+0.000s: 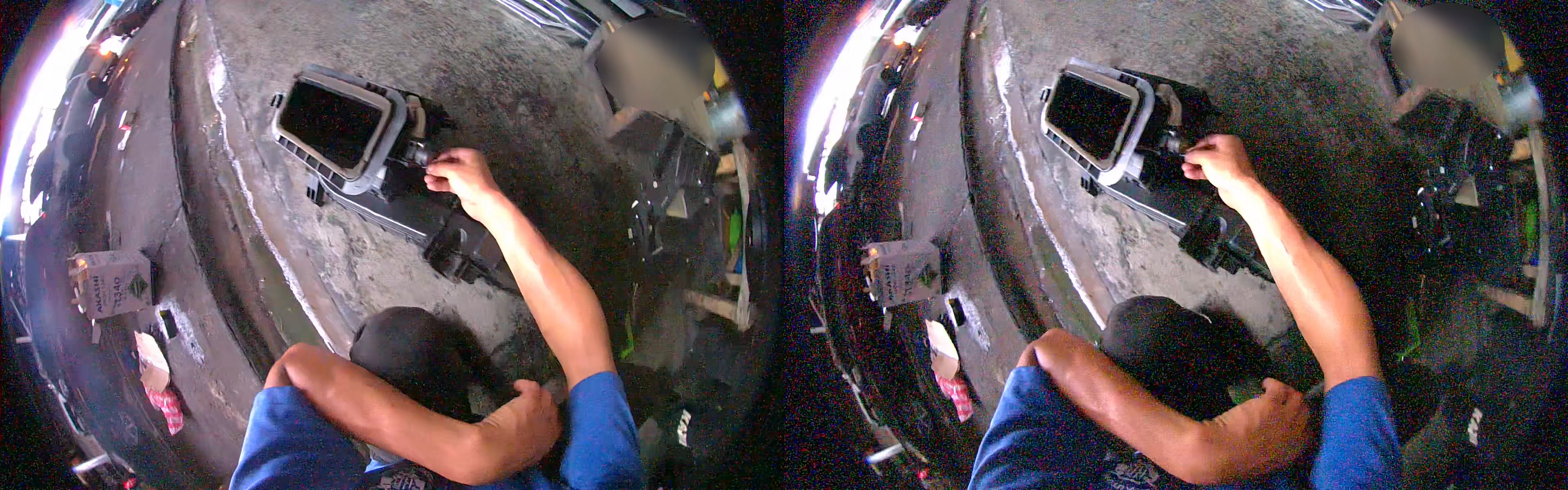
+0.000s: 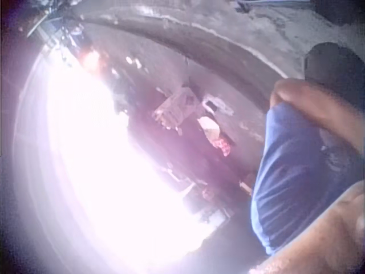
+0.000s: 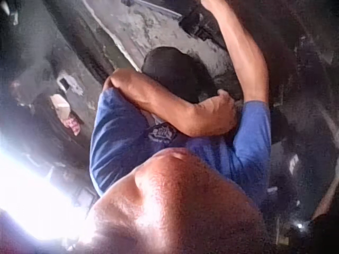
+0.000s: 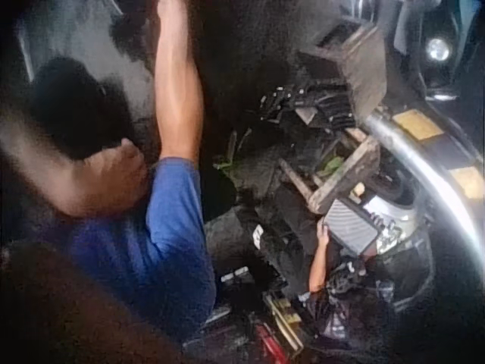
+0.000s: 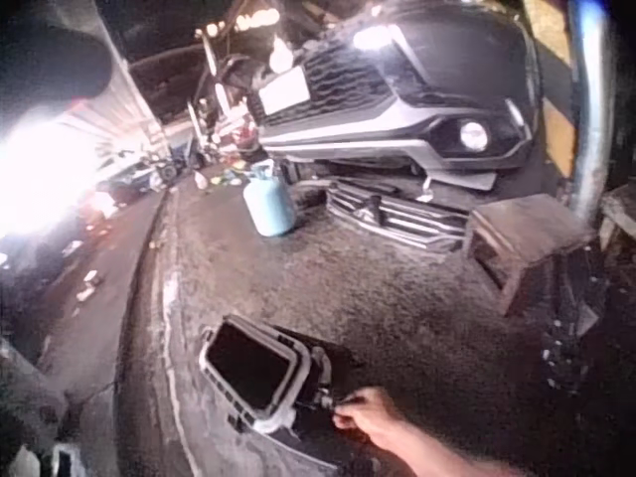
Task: The person is assembling or repairing a large plastic automotive component, likely an air duct or filter housing, by attaching smaller parts and sorting hardware from a green container.
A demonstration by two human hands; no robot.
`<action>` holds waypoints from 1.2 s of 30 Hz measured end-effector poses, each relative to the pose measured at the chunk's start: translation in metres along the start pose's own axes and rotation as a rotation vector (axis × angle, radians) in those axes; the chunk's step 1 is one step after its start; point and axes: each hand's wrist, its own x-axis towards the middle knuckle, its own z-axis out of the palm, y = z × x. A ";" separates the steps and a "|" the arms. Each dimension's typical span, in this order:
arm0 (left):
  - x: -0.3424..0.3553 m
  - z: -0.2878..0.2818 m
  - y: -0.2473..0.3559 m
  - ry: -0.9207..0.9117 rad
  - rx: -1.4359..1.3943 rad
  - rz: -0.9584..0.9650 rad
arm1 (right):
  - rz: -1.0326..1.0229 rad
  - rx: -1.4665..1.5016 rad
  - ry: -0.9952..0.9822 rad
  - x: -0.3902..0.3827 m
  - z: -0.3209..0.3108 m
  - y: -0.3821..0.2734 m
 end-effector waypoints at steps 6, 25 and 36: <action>-0.005 -0.007 -0.004 -0.020 -0.058 0.002 | 0.043 0.051 -0.037 -0.004 -0.007 0.003; -0.010 -0.011 -0.006 0.044 -0.025 0.030 | 0.027 0.214 -0.049 -0.005 -0.005 0.005; -0.013 -0.026 -0.012 0.160 -0.069 0.053 | 0.087 0.207 -0.057 -0.003 -0.003 0.001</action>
